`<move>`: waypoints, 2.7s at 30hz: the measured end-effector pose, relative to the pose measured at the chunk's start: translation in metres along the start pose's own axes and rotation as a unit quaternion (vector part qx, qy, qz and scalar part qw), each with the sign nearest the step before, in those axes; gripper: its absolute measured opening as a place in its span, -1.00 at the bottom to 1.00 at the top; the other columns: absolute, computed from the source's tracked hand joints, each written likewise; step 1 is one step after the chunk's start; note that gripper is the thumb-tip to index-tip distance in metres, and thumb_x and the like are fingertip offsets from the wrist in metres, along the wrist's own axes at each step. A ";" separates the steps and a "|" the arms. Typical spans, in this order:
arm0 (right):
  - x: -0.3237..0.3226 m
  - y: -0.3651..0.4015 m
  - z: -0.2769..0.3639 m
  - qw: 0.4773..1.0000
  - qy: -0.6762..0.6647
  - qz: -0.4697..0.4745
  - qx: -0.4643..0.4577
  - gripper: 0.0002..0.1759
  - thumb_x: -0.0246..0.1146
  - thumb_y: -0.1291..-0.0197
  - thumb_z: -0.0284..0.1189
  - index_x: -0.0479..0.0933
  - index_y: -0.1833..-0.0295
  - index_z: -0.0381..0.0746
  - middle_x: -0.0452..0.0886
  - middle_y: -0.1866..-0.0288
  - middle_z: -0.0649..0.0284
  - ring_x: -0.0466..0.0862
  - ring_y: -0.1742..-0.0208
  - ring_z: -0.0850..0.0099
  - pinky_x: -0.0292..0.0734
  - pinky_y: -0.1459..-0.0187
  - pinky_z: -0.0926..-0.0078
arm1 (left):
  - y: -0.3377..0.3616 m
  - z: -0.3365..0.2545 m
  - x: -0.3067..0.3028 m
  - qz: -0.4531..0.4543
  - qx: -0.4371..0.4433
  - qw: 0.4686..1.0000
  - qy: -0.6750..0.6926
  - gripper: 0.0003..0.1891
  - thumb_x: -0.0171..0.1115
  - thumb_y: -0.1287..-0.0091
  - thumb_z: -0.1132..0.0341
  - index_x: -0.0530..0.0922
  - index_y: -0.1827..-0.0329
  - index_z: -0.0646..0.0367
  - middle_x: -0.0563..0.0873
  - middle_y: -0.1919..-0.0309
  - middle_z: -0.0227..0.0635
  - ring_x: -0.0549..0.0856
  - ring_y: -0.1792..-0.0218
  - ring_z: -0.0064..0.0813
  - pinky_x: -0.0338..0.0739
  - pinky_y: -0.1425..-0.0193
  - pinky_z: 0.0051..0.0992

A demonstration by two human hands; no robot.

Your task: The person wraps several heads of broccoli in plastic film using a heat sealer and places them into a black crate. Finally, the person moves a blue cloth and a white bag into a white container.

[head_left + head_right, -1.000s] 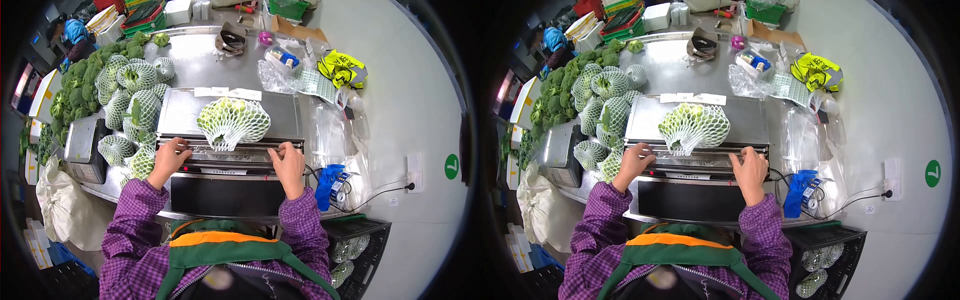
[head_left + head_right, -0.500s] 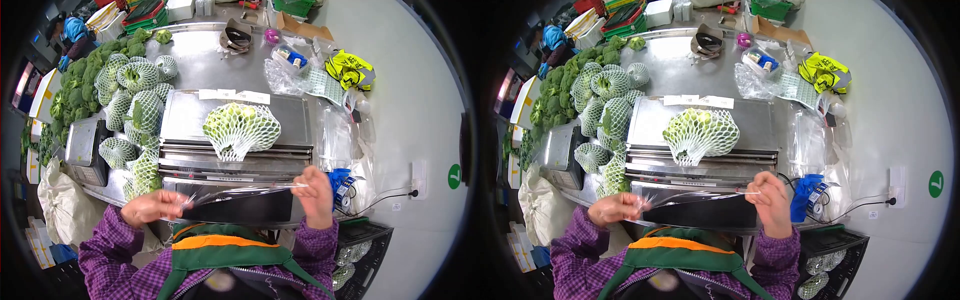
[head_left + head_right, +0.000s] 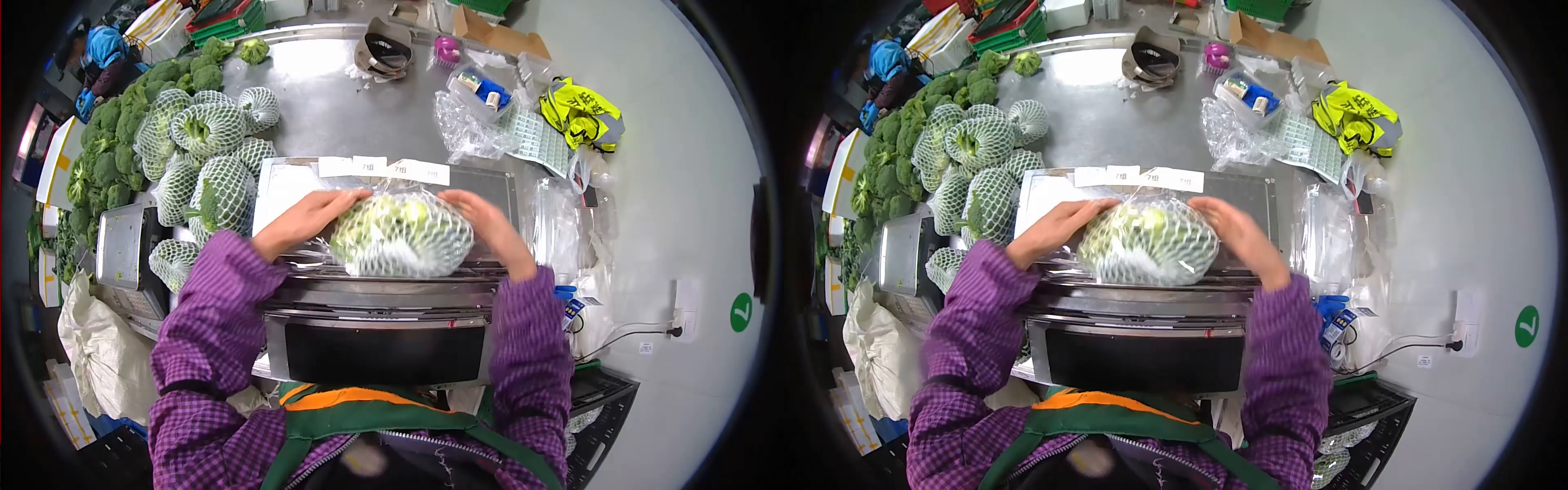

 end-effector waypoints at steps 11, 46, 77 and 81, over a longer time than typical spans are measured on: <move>0.054 0.069 0.032 0.989 0.130 -0.005 0.076 -0.27 0.42 -0.10 -0.25 0.31 -0.31 -0.31 0.58 -0.05 0.16 0.54 -0.09 0.47 0.38 -0.19 0.51 | 0.078 -0.041 0.047 0.142 0.035 0.987 0.064 -0.17 0.43 -0.14 0.37 0.15 -0.44 0.34 0.44 -0.28 -0.11 0.46 -0.25 -0.34 0.30 -0.38 -0.35; 0.147 0.298 -0.231 0.864 -0.302 -0.303 0.265 -0.76 0.07 -0.41 -0.34 0.50 0.14 -0.30 0.48 0.44 0.38 0.44 0.48 0.60 0.39 0.43 0.59 | 0.313 0.150 0.176 -0.230 -0.334 0.851 0.332 -0.67 -0.01 -0.50 0.12 0.50 0.39 0.09 0.39 0.70 -0.59 0.27 0.70 -0.75 0.11 0.62 -0.67; 0.243 0.182 -0.103 0.902 -0.427 0.010 -0.061 -0.27 0.15 -0.31 -0.05 0.12 -0.40 -0.26 0.16 -0.44 0.01 0.27 -0.38 0.18 0.19 -0.41 0.22 | 0.205 -0.059 0.212 0.040 0.323 0.794 0.514 -0.43 -0.21 -0.53 0.06 0.65 0.25 0.40 0.70 0.22 -0.01 0.58 -0.03 -0.15 0.38 -0.22 -0.17; 0.209 0.216 -0.067 0.909 -0.410 0.033 -0.070 0.03 -0.29 -0.19 0.39 0.43 -0.22 -0.39 0.23 -0.43 -0.12 0.21 -0.45 0.02 0.09 -0.43 0.00 | 0.210 -0.020 0.226 0.014 -0.062 0.808 0.586 -0.38 -0.35 -0.55 -0.01 0.58 0.32 0.29 0.66 0.34 -0.09 0.62 0.13 -0.24 0.50 -0.11 -0.26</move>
Point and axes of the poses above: each hand's wrist, its own y-axis away from the middle knuckle, its own x-axis out of the palm, z = x × y, the point moved 4 cm from there along -y, towards the middle knuckle
